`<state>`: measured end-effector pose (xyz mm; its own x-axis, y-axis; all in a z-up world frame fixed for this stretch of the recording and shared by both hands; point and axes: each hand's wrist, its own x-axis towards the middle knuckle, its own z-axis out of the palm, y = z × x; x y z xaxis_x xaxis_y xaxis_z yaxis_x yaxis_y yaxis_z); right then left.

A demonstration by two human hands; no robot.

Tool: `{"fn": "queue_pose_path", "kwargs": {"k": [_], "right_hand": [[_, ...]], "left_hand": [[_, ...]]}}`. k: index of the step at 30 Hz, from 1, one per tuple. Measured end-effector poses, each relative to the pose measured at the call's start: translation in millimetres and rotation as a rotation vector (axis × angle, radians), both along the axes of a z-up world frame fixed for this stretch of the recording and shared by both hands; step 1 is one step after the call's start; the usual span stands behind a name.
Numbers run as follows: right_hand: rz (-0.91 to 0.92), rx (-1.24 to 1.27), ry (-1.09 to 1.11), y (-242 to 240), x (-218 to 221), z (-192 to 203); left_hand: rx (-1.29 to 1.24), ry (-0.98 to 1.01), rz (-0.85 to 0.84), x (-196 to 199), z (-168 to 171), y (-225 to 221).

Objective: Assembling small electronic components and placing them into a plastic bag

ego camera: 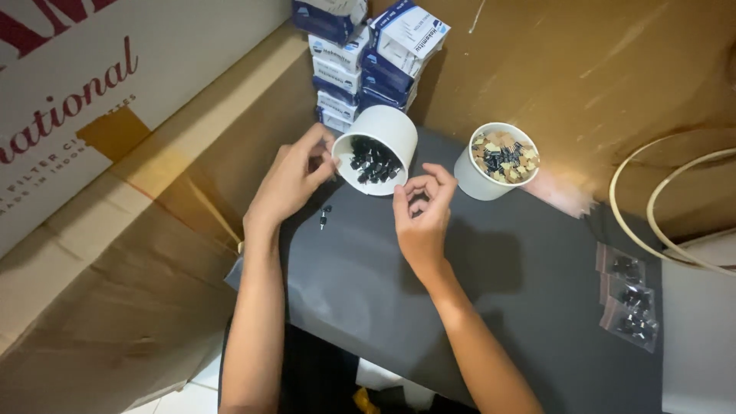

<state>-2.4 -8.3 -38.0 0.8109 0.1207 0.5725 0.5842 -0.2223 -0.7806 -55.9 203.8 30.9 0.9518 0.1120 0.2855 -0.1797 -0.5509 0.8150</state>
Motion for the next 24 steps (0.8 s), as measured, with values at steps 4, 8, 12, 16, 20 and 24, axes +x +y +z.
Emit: {"fn": "queue_pose_path", "kwargs": {"k": [4, 8, 12, 16, 20, 24], "right_hand": [[0.004, -0.063, -0.031, -0.3, -0.2, 5.3], [0.011, 0.0, -0.057, -0.3, -0.5, 5.1], [0.005, 0.007, -0.032, 1.5, -4.4, 5.1], [-0.004, 0.011, -0.026, 1.5, -6.3, 6.5], [0.014, -0.016, -0.036, 0.9, -1.1, 1.5], [0.009, -0.094, -0.092, -1.7, -4.8, 12.7]], "left_hand": [[-0.003, 0.004, -0.004, -0.5, 3.7, -1.0], [-0.009, 0.012, 0.001, 1.1, 2.1, -0.6], [-0.005, 0.024, 0.028, -0.1, -0.2, 0.6], [-0.015, 0.012, 0.023, -1.6, 3.1, -0.5], [-0.012, -0.004, 0.031, 1.3, 2.3, 2.3], [-0.03, 0.006, 0.043, -1.5, 2.4, 2.4]]}}
